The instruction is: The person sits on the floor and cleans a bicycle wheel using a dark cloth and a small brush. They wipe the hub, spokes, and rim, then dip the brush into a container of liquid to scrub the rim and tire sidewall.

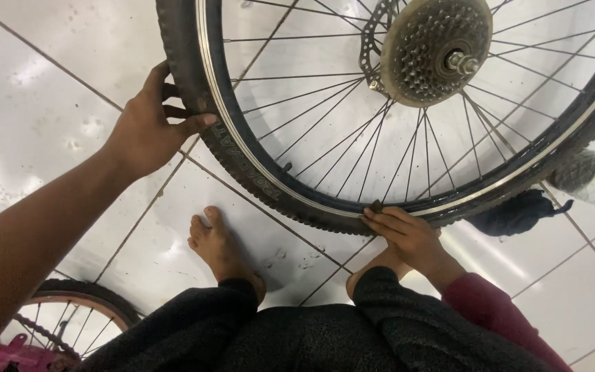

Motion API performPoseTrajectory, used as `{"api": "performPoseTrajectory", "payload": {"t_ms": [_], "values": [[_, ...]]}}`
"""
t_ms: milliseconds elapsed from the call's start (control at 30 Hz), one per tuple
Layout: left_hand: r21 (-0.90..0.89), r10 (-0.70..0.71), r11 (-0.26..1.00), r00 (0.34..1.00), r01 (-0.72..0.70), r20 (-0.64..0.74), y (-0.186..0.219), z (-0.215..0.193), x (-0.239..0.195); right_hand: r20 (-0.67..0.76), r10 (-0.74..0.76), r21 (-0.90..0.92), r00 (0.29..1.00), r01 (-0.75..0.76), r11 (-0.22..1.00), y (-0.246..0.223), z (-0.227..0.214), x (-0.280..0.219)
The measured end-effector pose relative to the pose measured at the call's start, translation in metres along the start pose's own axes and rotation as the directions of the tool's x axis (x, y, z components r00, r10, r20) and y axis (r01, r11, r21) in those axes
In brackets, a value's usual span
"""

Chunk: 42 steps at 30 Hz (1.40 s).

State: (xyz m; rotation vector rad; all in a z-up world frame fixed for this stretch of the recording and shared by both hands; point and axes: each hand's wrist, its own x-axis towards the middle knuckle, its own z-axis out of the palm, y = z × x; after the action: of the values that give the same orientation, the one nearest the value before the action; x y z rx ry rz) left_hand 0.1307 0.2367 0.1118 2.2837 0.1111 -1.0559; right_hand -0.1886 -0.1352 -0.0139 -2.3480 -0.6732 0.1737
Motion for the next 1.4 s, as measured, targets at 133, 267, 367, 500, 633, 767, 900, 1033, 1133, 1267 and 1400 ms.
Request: {"api": "performPoseTrajectory", "payload": {"t_ms": [133,267,367,500,633,767,900,1033,1133,1267,1400], "values": [[0.012,0.056,0.998,0.998,-0.056,0.005,-0.006,-0.001,0.000,-0.056,-0.079,-0.003,0.995,0.079,0.997,-0.013,0.011,0.034],[-0.031,0.130,0.991,0.991,-0.131,-0.010,-0.013,0.003,0.005,-0.100,-0.180,0.041,0.979,0.185,0.982,-0.030,0.013,0.096],[-0.028,0.101,0.994,0.995,-0.101,0.007,-0.013,0.003,0.004,-0.142,-0.269,0.096,0.952,0.284,0.954,-0.023,0.036,0.123],[-0.037,0.078,0.996,0.997,-0.077,0.027,-0.016,0.000,0.005,-0.072,-0.221,0.192,0.973,0.231,0.954,-0.030,0.028,0.136],[-0.094,0.081,0.993,0.996,-0.077,0.034,-0.019,0.000,0.008,-0.149,0.000,0.135,0.989,0.020,0.991,-0.036,0.005,0.107],[-0.062,0.069,0.996,0.998,-0.068,0.014,-0.019,0.003,0.011,-0.110,0.012,-0.198,0.994,-0.034,0.980,-0.034,0.000,0.054],[-0.091,0.033,0.995,0.998,-0.029,0.044,-0.016,0.005,0.010,-0.114,-0.027,-0.210,0.993,0.003,0.978,-0.038,-0.001,0.063],[-0.079,0.008,0.997,0.998,-0.003,0.055,-0.013,0.006,0.014,-0.016,-0.190,-0.108,0.982,0.187,0.976,-0.031,0.005,0.096],[-0.062,0.082,0.995,0.996,-0.079,0.032,-0.019,0.006,0.006,-0.093,-0.259,-0.122,0.961,0.248,0.961,-0.037,0.020,0.126],[-0.019,0.126,0.992,0.992,-0.126,0.030,-0.014,0.005,0.003,-0.206,-0.309,-0.114,0.929,0.291,0.950,-0.041,0.028,0.172],[-0.017,0.127,0.992,0.991,-0.127,0.027,-0.007,0.001,-0.001,-0.189,-0.347,-0.191,0.918,0.313,0.931,-0.038,0.033,0.206]]}}
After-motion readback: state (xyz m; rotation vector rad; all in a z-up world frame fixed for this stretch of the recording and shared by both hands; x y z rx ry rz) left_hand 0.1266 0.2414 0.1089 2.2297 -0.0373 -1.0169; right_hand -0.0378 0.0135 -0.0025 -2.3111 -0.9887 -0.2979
